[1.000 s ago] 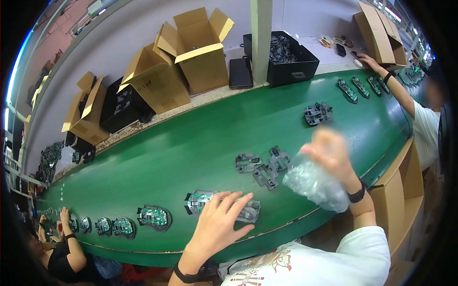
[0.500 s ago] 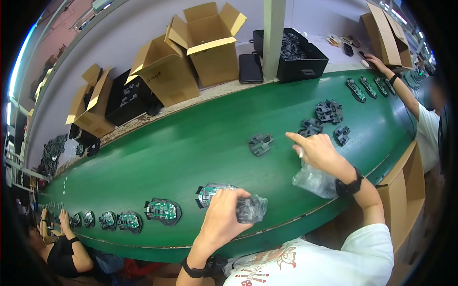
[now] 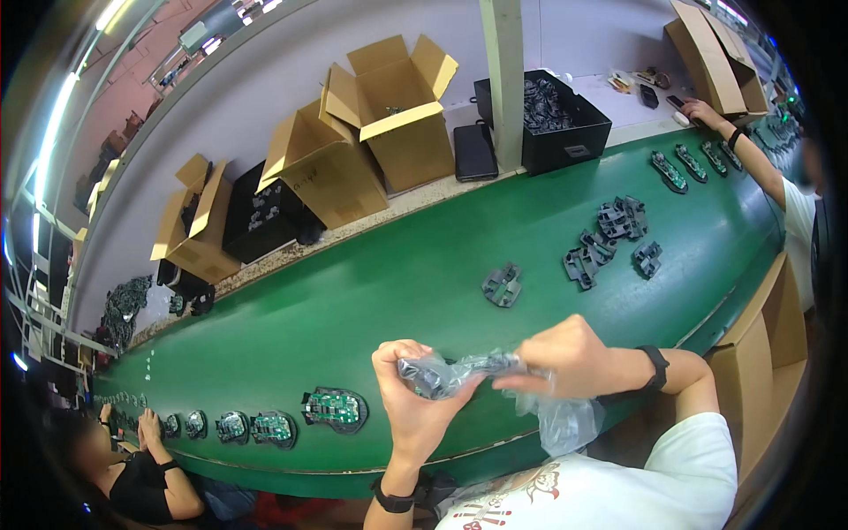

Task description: The person assembles small electronic devices on a green workbench. They place circular components onto green circuit boards, secure them, and then place the finished units into plastic bags. The person also retrieves new components from a cardboard box and organizes them on the table.

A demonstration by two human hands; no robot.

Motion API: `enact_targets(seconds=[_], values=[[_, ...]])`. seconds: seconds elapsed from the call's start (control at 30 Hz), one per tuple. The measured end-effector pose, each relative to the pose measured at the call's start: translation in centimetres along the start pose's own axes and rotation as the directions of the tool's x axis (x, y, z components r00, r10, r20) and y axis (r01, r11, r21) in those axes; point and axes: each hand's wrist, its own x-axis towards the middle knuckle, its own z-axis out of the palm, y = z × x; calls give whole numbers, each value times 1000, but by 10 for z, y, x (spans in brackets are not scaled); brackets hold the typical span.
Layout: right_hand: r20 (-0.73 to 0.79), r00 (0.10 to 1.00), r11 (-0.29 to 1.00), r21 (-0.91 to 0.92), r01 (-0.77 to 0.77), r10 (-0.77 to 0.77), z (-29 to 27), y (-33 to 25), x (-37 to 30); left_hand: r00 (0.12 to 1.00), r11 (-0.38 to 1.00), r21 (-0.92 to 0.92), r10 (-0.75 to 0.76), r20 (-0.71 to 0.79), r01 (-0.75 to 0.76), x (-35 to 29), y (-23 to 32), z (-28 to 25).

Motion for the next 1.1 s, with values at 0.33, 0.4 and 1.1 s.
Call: enact_targets(seconds=[0.33, 0.4, 1.1], values=[[415, 850, 615, 590, -523, 324, -15, 3, 18, 890, 984, -150, 149, 432, -92, 13, 10, -5], [453, 860, 666, 569, -482, 236, -5, -1, 20, 856, 987, -77, 162, 491, -143, 13, 16, -2], [291, 849, 838, 206, -506, 441, -62, 14, 16, 865, 928, 357, -91, 494, -106, 31, 42, -3]])
